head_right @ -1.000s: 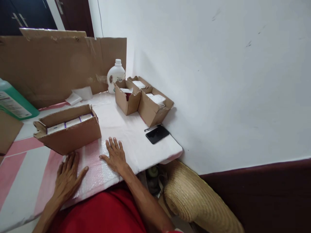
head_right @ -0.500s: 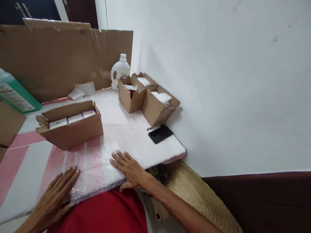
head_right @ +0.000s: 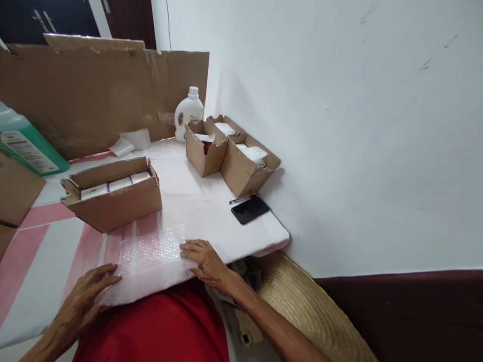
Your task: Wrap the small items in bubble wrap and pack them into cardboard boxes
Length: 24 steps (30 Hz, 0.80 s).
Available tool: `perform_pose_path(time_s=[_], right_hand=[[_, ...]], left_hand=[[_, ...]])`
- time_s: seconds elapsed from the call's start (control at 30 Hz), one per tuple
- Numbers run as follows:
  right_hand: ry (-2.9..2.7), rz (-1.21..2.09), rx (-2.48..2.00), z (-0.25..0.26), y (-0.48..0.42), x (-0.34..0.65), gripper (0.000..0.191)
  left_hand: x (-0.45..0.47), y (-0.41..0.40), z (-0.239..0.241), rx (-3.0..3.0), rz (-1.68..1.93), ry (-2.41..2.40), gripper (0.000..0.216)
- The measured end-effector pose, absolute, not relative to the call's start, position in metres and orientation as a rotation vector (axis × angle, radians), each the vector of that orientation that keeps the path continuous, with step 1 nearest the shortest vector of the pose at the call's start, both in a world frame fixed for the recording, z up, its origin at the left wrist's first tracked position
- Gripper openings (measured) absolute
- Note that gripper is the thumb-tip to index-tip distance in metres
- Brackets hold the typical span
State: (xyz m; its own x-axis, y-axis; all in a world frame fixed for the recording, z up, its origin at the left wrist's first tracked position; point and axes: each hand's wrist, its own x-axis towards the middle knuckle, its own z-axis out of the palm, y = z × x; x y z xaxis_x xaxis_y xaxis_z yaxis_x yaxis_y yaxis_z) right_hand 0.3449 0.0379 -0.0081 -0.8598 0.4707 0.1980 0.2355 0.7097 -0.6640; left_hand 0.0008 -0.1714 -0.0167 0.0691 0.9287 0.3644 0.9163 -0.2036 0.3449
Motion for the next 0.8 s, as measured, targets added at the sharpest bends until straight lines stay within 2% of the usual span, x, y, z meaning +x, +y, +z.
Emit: perform_pose_path(time_s=[0.1,0.17,0.3,0.57,0.73,0.8], right_hand=[[-2.278,0.979,-0.749,-0.014,0.032,0.334,0.025],[-2.151,0.951,-0.87,-0.017,0.028,0.325,0.027],[-2.067,0.781,-1.001,-0.021,0.023,0.307,0.038],[-2.064,0.582,-1.088,-0.025,0.026,0.291,0.032],[-1.988,0.416,-1.202,-0.022,0.027,0.294,0.032],[-1.923,0.385,-1.198,-0.015,0.024,0.296,0.026]], left_hand=[[0.006,-0.164,-0.007,2.232,0.807,1.99,0.028],[0.01,-0.161,0.001,2.15,0.809,2.035,0.023],[0.018,-0.156,0.008,2.041,0.928,2.085,0.032],[0.046,-0.135,-0.017,1.826,1.182,2.431,0.029],[0.056,-0.133,-0.014,1.807,1.105,2.559,0.028],[0.063,-0.133,-0.006,1.746,1.108,2.655,0.032]])
